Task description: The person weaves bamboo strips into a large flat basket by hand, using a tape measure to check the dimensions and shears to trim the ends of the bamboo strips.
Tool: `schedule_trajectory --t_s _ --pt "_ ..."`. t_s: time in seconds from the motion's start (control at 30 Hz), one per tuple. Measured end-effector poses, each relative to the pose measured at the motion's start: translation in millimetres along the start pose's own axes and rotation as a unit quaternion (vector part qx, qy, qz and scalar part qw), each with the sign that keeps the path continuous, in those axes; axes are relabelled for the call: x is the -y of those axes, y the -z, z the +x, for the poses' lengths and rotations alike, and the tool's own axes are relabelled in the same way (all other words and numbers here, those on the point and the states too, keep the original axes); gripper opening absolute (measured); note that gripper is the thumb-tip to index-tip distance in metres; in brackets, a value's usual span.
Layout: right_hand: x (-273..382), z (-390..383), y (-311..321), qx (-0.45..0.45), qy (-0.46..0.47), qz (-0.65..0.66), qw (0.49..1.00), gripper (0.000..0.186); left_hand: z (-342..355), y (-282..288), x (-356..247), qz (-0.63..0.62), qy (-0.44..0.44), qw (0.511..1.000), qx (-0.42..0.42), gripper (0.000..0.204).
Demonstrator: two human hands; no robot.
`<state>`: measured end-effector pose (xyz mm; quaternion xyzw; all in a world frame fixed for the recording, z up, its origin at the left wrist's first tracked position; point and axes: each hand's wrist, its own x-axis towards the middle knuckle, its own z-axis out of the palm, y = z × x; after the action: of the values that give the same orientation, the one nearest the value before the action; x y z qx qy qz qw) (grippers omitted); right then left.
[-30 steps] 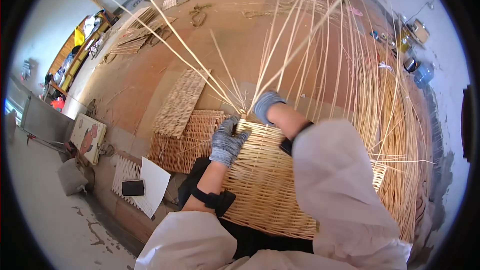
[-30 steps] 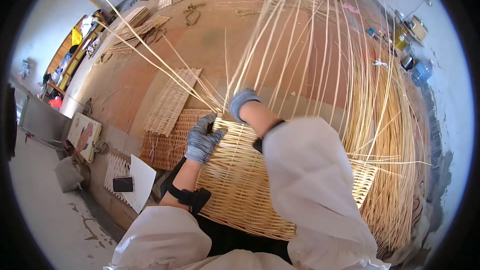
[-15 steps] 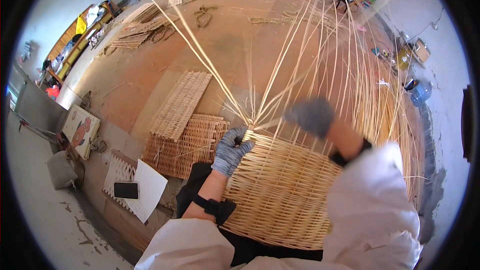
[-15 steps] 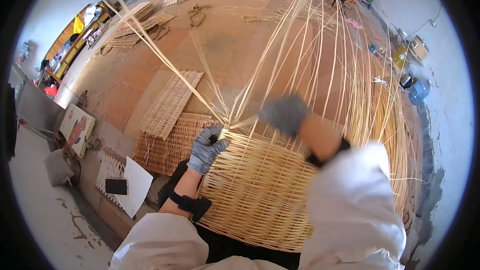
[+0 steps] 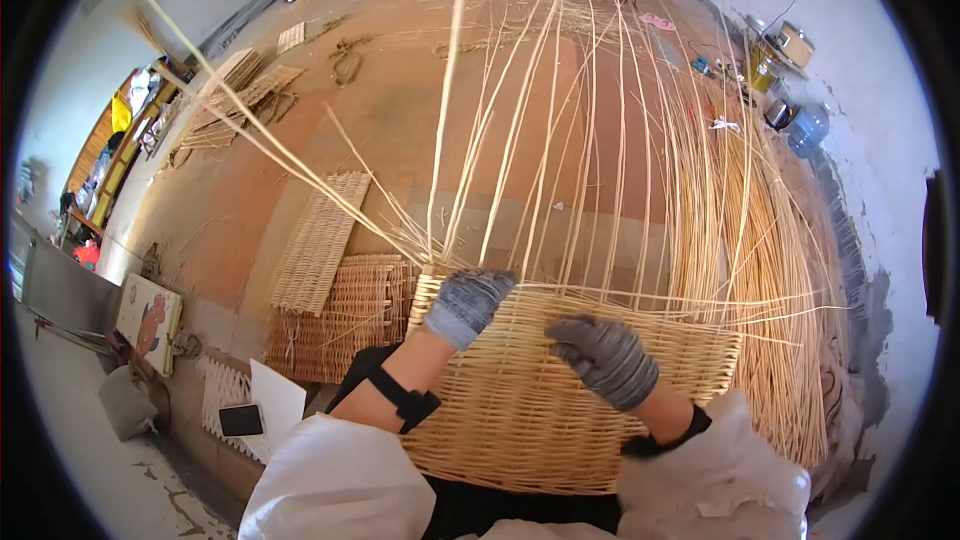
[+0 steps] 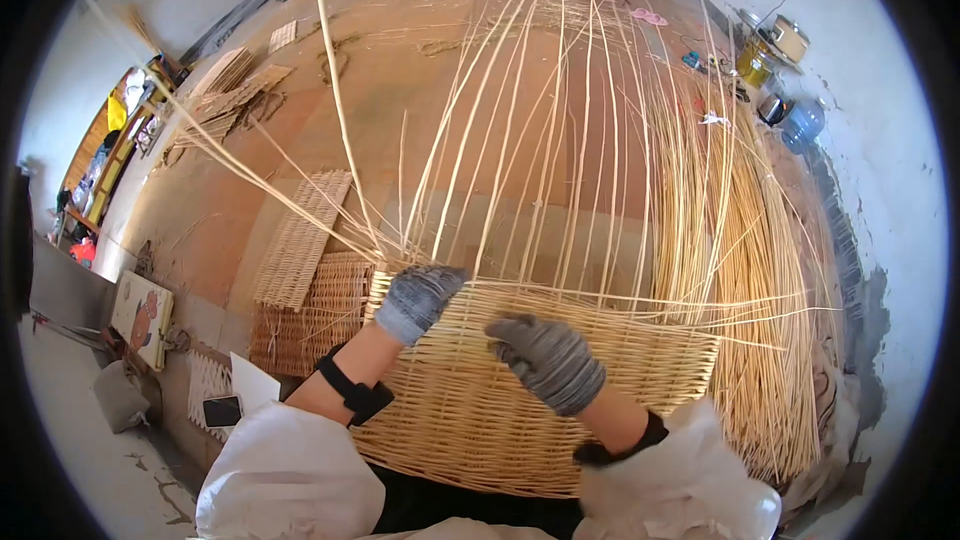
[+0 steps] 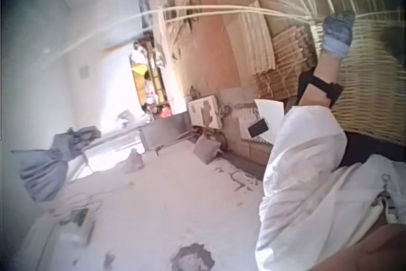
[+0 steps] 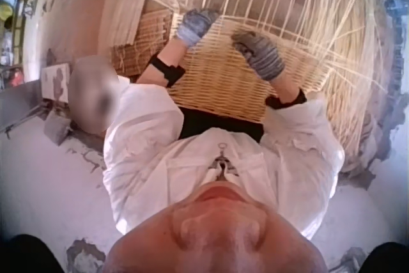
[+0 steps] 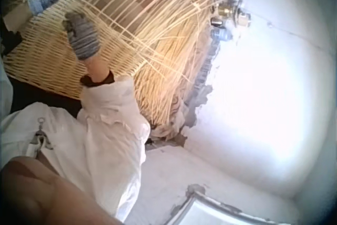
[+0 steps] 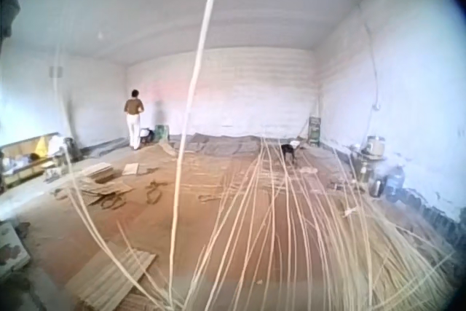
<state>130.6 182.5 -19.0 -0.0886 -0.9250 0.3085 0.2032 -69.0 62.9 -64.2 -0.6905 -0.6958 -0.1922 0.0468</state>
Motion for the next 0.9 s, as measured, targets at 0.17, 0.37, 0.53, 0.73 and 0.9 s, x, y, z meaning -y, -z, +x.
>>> schedule_trajectory --t_s 0.17,0.37,0.53,0.73,0.9 --pt "-52 82 -25 -0.183 -0.226 0.347 0.892 0.020 24 1 -22 0.030 0.198 0.976 0.083 0.030" --pt "-91 118 -65 -0.291 -0.227 0.134 0.920 0.031 41 22 -24 -0.001 0.253 0.928 0.275 0.056" --pt "-97 -57 -34 -0.351 -0.411 0.572 0.617 0.027 21 23 -53 0.103 0.230 0.950 0.185 0.082" --pt "-89 36 29 -0.114 -0.209 -0.002 0.971 0.023 66 7 -107 0.028 0.202 0.949 0.241 0.080" --pt "-76 -2 21 -0.390 -0.371 0.405 0.739 0.034 63 -11 -118 0.048 0.250 0.935 0.247 0.066"
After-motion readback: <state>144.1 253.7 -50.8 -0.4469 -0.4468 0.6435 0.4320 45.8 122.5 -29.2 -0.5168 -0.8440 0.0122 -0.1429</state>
